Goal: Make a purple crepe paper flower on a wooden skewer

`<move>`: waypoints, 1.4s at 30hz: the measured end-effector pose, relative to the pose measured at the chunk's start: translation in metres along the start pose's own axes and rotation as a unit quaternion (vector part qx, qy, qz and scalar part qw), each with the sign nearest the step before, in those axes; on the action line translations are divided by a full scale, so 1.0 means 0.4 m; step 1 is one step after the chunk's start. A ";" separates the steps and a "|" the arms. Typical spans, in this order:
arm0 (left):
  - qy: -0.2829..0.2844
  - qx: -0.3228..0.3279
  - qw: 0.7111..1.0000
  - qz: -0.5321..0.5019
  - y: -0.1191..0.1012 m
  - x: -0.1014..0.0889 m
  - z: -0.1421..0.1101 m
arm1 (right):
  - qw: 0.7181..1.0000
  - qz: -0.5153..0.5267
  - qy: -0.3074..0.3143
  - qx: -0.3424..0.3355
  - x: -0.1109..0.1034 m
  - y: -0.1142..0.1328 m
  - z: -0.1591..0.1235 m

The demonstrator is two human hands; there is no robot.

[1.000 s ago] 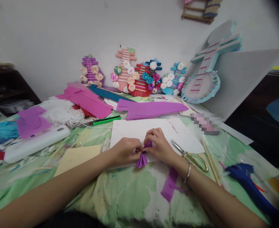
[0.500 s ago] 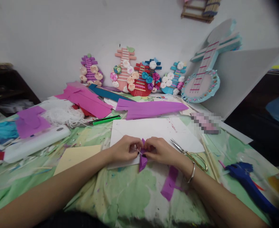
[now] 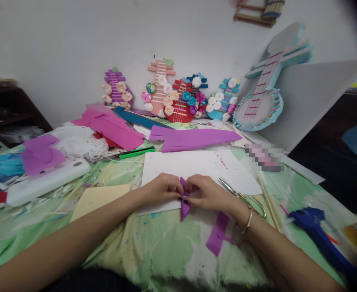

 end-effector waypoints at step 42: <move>-0.196 -0.031 0.962 0.187 -0.021 -0.034 -0.029 | 0.895 0.426 -0.129 0.020 0.041 -0.059 0.015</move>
Point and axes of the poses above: each hand's wrist, its own z-axis towards the middle knuckle, its own x-axis out of the palm, y = z × x, the point moved 6 cm from there along z, towards the middle knuckle, and after that the axes turned 8 degrees about y, right-handed, at the moved point
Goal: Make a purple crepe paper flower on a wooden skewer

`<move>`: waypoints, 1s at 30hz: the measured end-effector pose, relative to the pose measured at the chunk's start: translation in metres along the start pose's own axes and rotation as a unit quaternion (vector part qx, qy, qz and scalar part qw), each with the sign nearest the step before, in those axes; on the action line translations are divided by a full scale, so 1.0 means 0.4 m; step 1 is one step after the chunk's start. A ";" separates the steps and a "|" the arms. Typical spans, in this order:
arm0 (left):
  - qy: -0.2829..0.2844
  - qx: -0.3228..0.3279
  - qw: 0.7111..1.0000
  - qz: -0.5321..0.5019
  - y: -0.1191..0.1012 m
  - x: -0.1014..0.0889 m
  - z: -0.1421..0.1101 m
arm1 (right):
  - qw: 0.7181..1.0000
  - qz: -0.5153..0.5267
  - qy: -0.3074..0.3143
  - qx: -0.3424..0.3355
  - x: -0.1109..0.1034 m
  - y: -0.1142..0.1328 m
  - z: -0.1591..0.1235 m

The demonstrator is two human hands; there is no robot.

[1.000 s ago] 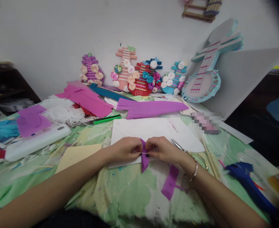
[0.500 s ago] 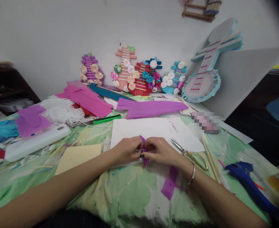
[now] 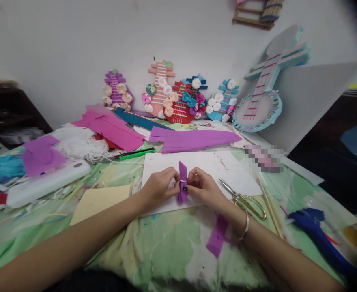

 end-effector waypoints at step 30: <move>-0.048 -0.145 0.970 -0.190 0.001 -0.001 0.001 | 0.916 -0.361 -0.107 -0.141 0.032 0.099 -0.032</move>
Point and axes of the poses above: each hand's wrist, its own z-axis towards the middle knuckle, its own x-axis out of the palm, y = z × x, the point moved 6 cm from there along z, towards the middle knuckle, and after that the axes turned 8 degrees about y, right-handed, at the moved point
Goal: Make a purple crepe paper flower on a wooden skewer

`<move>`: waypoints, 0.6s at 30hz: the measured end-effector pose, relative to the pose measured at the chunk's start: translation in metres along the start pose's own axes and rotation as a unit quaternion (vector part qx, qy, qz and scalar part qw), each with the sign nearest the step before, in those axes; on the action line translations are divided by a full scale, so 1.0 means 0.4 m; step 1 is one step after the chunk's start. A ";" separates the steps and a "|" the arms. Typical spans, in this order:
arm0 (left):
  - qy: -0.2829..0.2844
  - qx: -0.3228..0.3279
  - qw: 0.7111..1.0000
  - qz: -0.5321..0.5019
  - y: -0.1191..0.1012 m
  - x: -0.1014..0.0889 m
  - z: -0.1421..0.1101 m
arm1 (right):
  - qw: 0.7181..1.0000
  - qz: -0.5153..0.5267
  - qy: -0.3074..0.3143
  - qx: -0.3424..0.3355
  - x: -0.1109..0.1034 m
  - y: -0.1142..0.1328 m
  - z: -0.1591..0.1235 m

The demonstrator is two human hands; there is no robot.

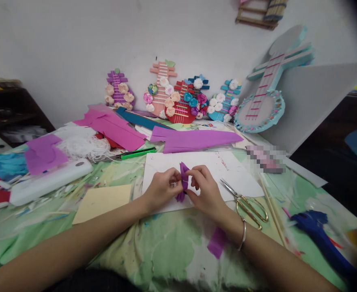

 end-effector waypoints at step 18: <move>0.041 -0.018 0.994 -0.098 0.012 0.019 0.004 | 0.997 0.052 0.040 0.045 0.007 -0.019 0.004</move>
Point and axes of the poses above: each hand's wrist, its own z-axis towards the middle knuckle, its own x-axis out of the palm, y = z × x, the point moved 6 cm from there along z, towards the middle knuckle, and after that the axes turned 8 degrees about y, right-handed, at the moved point
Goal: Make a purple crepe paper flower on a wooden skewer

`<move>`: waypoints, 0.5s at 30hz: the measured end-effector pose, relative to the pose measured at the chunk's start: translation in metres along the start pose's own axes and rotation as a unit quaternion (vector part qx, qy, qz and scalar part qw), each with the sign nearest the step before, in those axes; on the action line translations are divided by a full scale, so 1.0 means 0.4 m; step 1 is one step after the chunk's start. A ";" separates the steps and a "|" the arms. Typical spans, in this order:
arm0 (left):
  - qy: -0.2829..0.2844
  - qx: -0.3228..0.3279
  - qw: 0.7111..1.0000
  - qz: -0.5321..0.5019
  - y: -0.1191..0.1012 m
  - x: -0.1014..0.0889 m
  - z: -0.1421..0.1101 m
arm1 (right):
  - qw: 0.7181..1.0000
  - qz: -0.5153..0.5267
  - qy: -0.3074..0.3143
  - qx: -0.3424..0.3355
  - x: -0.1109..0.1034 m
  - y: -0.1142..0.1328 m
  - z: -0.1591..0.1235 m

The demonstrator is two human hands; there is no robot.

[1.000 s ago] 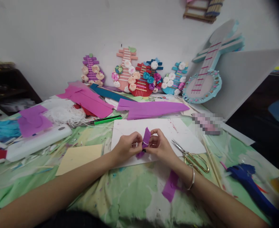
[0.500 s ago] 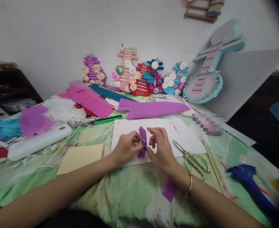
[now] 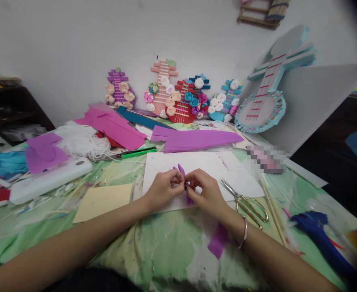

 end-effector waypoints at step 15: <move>0.107 -0.089 0.990 -0.017 0.035 0.014 0.012 | 0.997 -0.012 0.043 0.062 0.025 -0.035 0.005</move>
Point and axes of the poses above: each hand's wrist, its own z-axis towards the middle knuckle, its own x-axis out of the palm, y = z × x, the point moved 6 cm from there along z, towards the middle knuckle, and after that the axes turned 8 degrees about y, right-handed, at the moved point
